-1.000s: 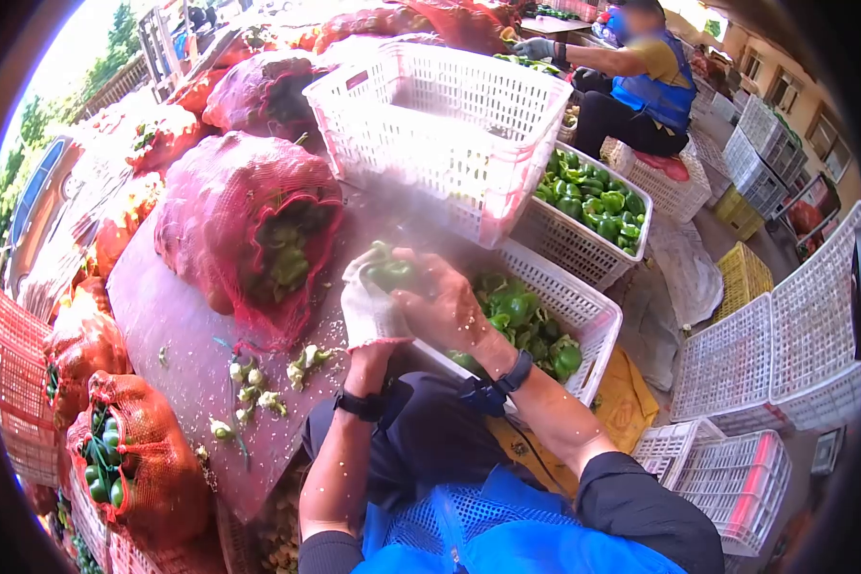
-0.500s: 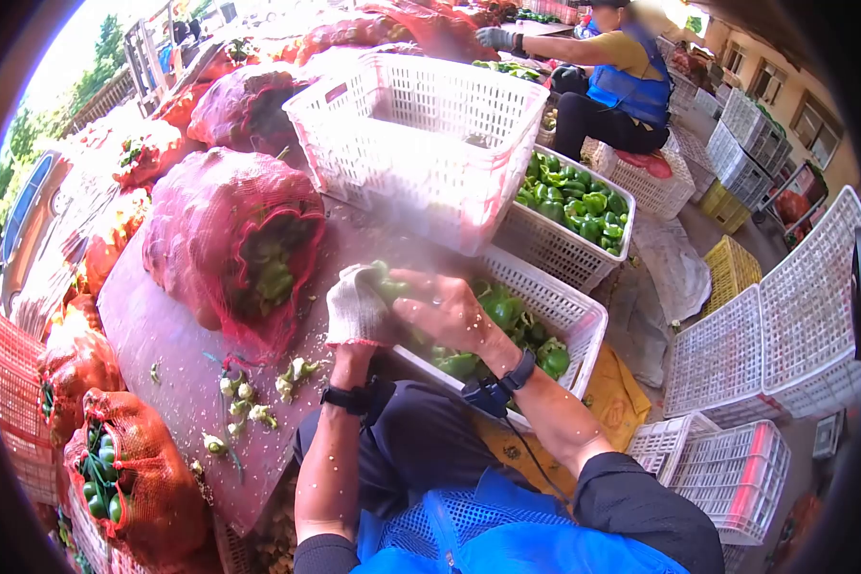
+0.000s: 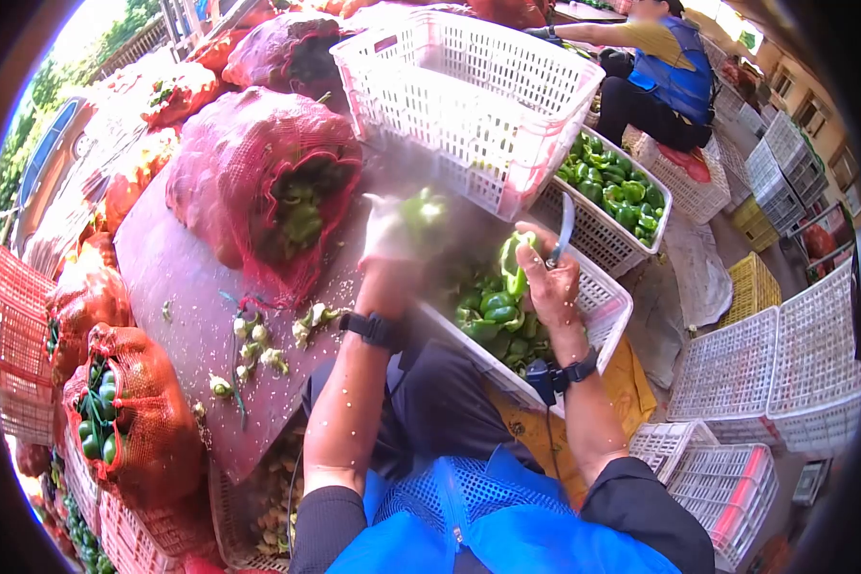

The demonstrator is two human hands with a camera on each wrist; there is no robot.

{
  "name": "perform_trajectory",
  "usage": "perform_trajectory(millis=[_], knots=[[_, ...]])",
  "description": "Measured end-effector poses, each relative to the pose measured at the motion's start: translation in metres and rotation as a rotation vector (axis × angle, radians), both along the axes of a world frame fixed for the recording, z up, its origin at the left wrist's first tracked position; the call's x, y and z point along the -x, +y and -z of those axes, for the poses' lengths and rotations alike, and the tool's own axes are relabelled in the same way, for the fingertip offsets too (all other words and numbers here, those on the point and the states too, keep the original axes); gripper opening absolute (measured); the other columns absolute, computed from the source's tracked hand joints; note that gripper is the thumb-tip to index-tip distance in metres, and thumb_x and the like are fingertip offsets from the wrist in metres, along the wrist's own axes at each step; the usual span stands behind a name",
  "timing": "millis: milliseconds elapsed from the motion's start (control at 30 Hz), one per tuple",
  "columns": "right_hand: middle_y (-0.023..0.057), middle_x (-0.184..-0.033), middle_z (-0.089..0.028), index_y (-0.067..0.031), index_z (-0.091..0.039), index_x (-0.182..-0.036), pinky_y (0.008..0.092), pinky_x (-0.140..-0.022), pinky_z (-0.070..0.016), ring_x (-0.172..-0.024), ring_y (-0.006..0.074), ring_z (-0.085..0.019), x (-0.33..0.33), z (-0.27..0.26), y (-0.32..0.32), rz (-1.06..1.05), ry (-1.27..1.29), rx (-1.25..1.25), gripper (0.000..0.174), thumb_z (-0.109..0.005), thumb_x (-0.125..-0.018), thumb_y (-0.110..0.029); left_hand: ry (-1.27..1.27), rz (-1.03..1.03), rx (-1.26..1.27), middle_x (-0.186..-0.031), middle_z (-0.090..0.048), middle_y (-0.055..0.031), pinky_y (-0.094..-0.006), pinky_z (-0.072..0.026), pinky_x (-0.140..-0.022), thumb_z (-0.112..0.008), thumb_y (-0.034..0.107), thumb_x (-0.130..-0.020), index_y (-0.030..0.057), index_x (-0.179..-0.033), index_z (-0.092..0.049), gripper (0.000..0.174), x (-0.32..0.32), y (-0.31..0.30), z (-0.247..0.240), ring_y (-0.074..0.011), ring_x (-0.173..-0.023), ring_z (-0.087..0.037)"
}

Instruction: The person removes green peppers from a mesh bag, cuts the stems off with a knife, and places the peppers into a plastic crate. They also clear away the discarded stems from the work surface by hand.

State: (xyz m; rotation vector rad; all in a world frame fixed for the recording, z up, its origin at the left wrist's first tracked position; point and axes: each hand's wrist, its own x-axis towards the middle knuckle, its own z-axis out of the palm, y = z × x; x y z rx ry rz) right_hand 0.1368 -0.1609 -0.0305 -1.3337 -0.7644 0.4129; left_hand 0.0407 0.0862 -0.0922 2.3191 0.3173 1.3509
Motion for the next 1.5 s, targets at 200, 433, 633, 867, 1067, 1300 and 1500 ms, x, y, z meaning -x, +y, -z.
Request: perform_trajectory(millis=[200, 433, 633, 867, 1067, 1300, 1500], knots=[[0.0196, -0.135, -0.059, -0.0011, -0.064, -0.128, 0.0404, -0.092, -0.0552, -0.110, 0.0320, -0.067, -0.003, -0.042, 0.007, 0.031, -0.870, 0.184, 0.063, -0.082, -0.081, -0.039, 0.335, 0.315, 1.195, -0.101, -0.070, -0.0073, -0.0323, -0.0514, -0.083, -0.058, 0.016, -0.096, -0.0024, -0.127, -0.058, 0.037, 0.031, -0.071, -0.087, -0.0147, -0.089, -0.066], [0.0195, -0.128, -0.064, -0.0024, -0.069, -0.120, 0.0421, -0.103, -0.0496, -0.121, 0.0347, -0.061, -0.017, -0.040, 0.043, -0.358, -0.820, 0.150, 0.039, -0.072, -0.082, -0.009, 1.216, -0.045, -0.432, -0.114, -0.068, -0.0165, -0.0388, -0.0410, -0.106, -0.063, 0.029, -0.086, 0.0030, -0.112, -0.070, 0.037, 0.031, -0.057, -0.070, -0.0269, -0.113, -0.062], [0.0198, -0.112, -0.070, -0.0011, -0.072, -0.112, 0.0395, -0.092, -0.0550, -0.105, 0.0337, -0.068, -0.008, -0.016, 0.051, -0.188, -0.828, 0.085, 0.027, -0.069, -0.086, -0.008, 1.277, -0.258, -0.640, -0.118, -0.067, -0.0186, -0.0380, -0.0355, -0.112, -0.064, 0.024, -0.083, 0.0019, -0.115, -0.069, 0.040, 0.017, -0.056, -0.035, -0.0289, -0.120, -0.059], [0.0209, -0.108, -0.069, 0.0033, -0.070, -0.109, 0.0398, -0.087, -0.0562, -0.098, 0.0375, -0.069, 0.013, 0.001, 0.049, 0.118, -0.864, 0.033, 0.024, -0.066, -0.086, -0.005, 1.189, -0.240, -0.038, -0.109, -0.070, -0.0150, -0.0354, -0.0486, -0.096, -0.066, 0.017, -0.083, 0.0077, -0.108, -0.071, 0.027, 0.021, -0.099, -0.076, -0.0288, -0.108, -0.065], [0.0212, -0.106, -0.070, 0.0045, -0.070, -0.107, 0.0389, -0.086, -0.0559, -0.097, 0.0370, -0.069, 0.016, 0.015, 0.045, 0.164, -0.824, 0.067, 0.026, -0.067, -0.083, -0.003, 1.142, -0.162, 0.121, -0.106, -0.069, -0.0195, -0.0361, -0.0543, -0.085, -0.067, 0.017, -0.082, -0.0001, -0.105, -0.067, 0.029, 0.025, -0.096, -0.094, -0.0330, -0.099, -0.067], [0.0128, -0.100, -0.074, 0.0042, -0.071, -0.103, 0.0316, -0.082, -0.0539, -0.092, 0.0191, -0.069, 0.005, 0.007, 0.046, 0.022, -0.371, 0.200, 0.019, -0.069, -0.086, -0.004, 0.755, -0.123, 0.391, -0.110, -0.067, -0.0219, -0.0379, -0.0542, -0.088, -0.056, 0.021, -0.095, -0.0043, -0.129, -0.055, 0.042, 0.027, -0.103, -0.101, -0.0322, -0.098, -0.067], [0.0118, -0.099, -0.073, 0.0031, -0.070, -0.103, 0.0311, -0.082, -0.0538, -0.093, 0.0177, -0.069, 0.011, 0.009, 0.046, 0.112, -0.318, 0.071, 0.019, -0.069, -0.084, 0.001, 1.262, -0.348, 0.071, -0.116, -0.068, -0.0128, -0.0302, -0.0495, -0.095, -0.064, 0.035, -0.088, 0.0069, -0.116, -0.069, 0.039, 0.007, -0.102, -0.077, -0.0232, -0.111, -0.064]])
